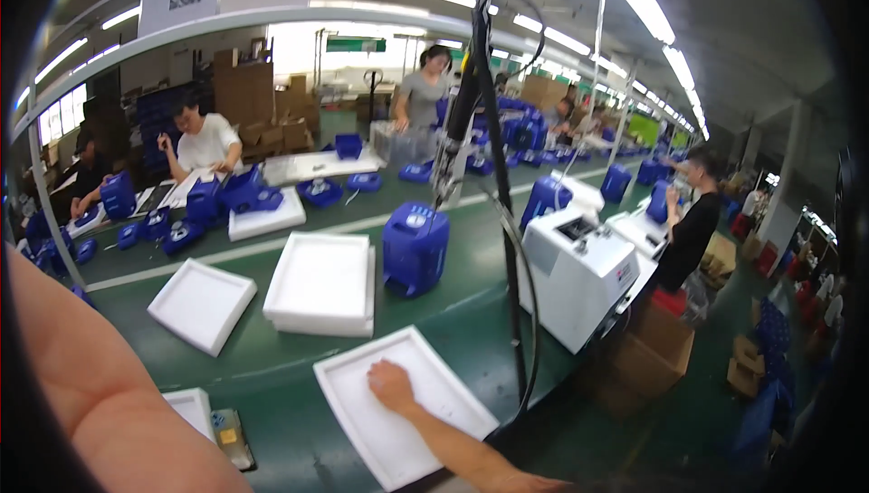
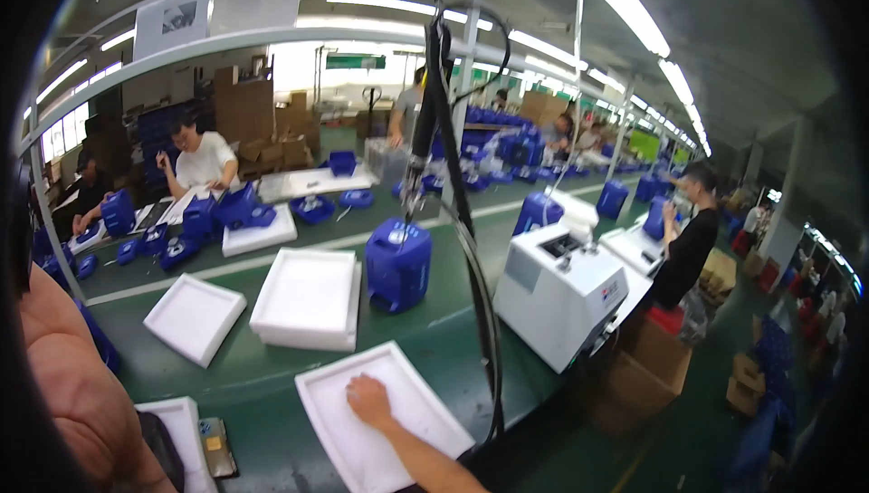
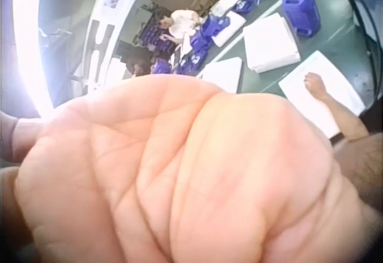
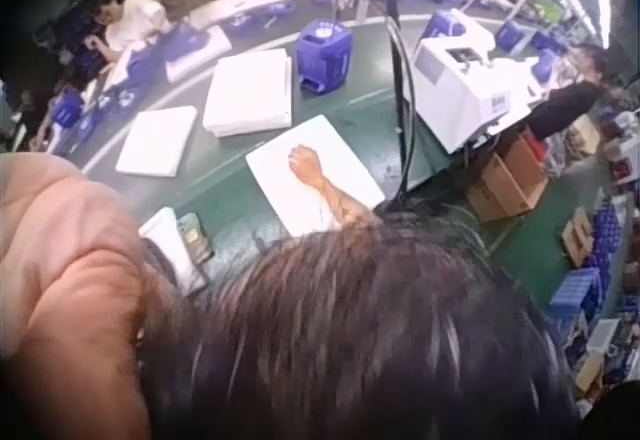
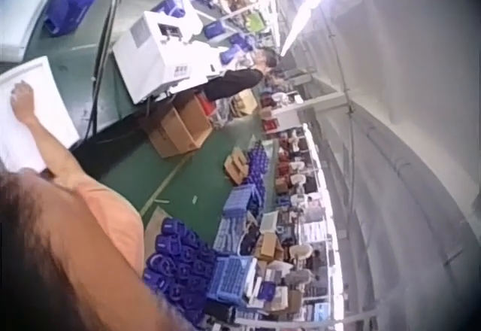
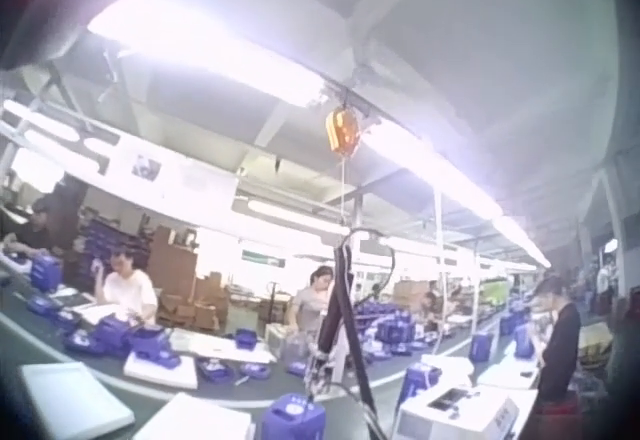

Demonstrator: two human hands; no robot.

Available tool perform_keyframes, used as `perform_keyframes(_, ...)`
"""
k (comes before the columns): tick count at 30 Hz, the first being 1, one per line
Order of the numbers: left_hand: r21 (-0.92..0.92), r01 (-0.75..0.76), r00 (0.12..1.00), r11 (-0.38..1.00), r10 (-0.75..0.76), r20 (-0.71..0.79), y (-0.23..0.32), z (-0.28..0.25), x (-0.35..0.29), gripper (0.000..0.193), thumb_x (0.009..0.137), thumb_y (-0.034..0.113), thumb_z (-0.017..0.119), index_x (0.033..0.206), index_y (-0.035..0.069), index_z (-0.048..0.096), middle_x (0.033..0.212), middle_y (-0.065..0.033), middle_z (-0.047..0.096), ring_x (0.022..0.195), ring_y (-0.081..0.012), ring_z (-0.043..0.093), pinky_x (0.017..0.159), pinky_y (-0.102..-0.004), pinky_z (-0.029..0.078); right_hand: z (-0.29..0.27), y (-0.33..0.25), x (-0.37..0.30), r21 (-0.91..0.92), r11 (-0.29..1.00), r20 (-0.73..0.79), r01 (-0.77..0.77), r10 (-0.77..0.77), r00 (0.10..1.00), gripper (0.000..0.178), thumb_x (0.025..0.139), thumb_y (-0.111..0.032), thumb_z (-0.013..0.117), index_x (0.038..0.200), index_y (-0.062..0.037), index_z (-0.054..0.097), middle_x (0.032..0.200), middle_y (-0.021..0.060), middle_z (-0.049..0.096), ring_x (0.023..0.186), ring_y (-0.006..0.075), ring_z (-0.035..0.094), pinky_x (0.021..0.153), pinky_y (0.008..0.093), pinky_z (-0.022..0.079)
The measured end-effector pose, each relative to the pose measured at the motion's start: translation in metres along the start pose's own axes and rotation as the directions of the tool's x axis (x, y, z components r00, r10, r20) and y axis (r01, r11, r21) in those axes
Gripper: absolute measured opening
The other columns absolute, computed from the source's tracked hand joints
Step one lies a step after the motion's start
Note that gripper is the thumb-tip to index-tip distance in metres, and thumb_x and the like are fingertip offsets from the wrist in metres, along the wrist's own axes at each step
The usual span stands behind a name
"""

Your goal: The person assembles electronic devices on a production line using an electric screwdriver.

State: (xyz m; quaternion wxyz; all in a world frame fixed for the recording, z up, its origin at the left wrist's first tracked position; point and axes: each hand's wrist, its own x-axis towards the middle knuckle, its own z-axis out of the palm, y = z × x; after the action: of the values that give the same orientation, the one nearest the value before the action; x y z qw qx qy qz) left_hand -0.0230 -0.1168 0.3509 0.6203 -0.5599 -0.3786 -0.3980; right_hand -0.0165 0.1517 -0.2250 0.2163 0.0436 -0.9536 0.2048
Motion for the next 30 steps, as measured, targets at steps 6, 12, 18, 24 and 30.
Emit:
perform_keyframes(6,-0.027,0.207,0.965,0.978,-0.199,0.173,0.026,0.025,-0.052,0.052,0.085,0.022,0.071,0.132,0.005,0.058,0.134,-0.0203,0.058,0.128,-0.0365,0.055,0.109,-0.0496,0.041,-0.018,-0.006,-0.003,0.212,0.977,-0.204,0.029,0.015,0.979,0.02,0.087,-0.022,0.07,0.104,-0.0126,0.074,0.127,0.0082,0.069,0.134,0.0313,0.054,0.111,0.0484,0.039)
perform_keyframes(12,-0.014,0.348,0.916,0.937,-0.337,0.218,0.051,0.047,-0.122,0.051,0.083,0.019,0.073,0.131,0.005,0.06,0.132,-0.0193,0.059,0.127,-0.0361,0.055,0.108,-0.0487,0.041,-0.031,-0.027,0.004,0.266,0.964,-0.106,-0.006,0.035,0.994,0.019,0.089,-0.019,0.069,0.106,-0.0109,0.074,0.129,0.0083,0.068,0.136,0.0292,0.052,0.115,0.046,0.034)
perform_keyframes(18,0.054,0.334,0.925,0.941,-0.338,0.175,0.053,0.049,-0.132,0.05,0.082,0.016,0.074,0.129,0.006,0.061,0.13,-0.0183,0.059,0.126,-0.0356,0.055,0.106,-0.0479,0.042,-0.025,-0.026,-0.01,0.232,0.971,-0.095,-0.057,0.081,0.992,0.02,0.088,-0.02,0.07,0.107,-0.0116,0.073,0.129,0.0081,0.067,0.136,0.0298,0.052,0.116,0.0473,0.033)
perform_keyframes(24,0.083,0.371,0.887,0.925,-0.379,0.262,0.051,0.046,-0.156,0.049,0.081,0.013,0.076,0.128,0.007,0.062,0.129,-0.0173,0.06,0.125,-0.0352,0.055,0.105,-0.0471,0.042,-0.026,-0.02,-0.009,0.194,0.981,-0.15,0.018,0.011,0.989,0.019,0.086,-0.017,0.072,0.104,-0.0103,0.074,0.124,0.01,0.07,0.132,0.0322,0.056,0.111,0.0483,0.039)
perform_keyframes(30,0.199,0.555,0.736,0.808,-0.588,0.335,0.116,0.039,-0.219,0.049,0.08,0.01,0.078,0.126,0.008,0.063,0.127,-0.0163,0.061,0.124,-0.0347,0.055,0.104,-0.0463,0.042,-0.026,-0.027,0.01,0.2,0.98,-0.122,0.008,0.017,0.992,0.019,0.086,-0.016,0.07,0.103,-0.0075,0.073,0.126,0.0113,0.07,0.132,0.0327,0.056,0.112,0.0489,0.038)
